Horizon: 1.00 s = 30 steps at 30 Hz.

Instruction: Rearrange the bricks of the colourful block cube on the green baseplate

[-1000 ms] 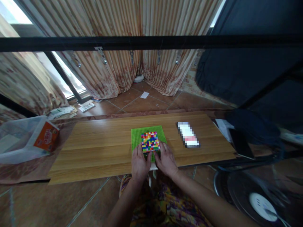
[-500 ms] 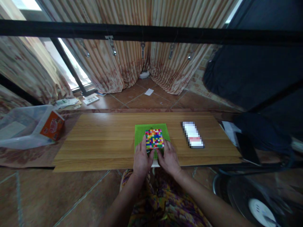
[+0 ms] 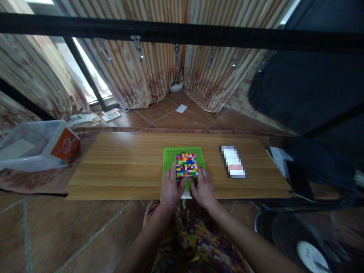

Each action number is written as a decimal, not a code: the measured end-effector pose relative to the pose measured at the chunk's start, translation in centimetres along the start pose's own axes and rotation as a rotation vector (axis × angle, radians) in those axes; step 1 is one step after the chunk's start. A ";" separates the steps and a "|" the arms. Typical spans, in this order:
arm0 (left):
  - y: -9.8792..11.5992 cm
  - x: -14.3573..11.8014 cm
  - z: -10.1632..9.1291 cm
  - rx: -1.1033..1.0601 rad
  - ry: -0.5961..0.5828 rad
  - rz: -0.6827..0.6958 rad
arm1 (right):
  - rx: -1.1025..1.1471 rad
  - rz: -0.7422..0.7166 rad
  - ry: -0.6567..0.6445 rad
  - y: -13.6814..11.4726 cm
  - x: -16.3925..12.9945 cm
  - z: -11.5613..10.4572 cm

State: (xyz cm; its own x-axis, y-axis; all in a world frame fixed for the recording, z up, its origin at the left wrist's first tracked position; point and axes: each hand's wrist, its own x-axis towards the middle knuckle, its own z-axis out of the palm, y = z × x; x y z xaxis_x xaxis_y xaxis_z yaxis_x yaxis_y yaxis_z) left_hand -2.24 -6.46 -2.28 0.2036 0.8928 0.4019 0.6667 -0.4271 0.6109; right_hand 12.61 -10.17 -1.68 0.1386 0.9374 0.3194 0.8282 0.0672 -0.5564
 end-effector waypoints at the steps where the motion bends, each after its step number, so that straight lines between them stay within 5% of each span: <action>1: -0.1 0.0 0.1 0.005 0.005 0.003 | -0.001 0.001 -0.001 0.0 0.0 0.0; 30: -0.1 -0.1 0.1 0.058 0.017 0.032 | -0.025 -0.005 -0.011 -0.1 0.1 0.0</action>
State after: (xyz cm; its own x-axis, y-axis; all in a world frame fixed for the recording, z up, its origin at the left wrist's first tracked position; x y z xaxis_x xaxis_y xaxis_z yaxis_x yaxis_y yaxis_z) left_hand -2.20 -6.49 -2.46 0.2137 0.8760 0.4324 0.7002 -0.4460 0.5575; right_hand 12.55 -10.10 -1.65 0.1280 0.9408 0.3137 0.8425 0.0637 -0.5349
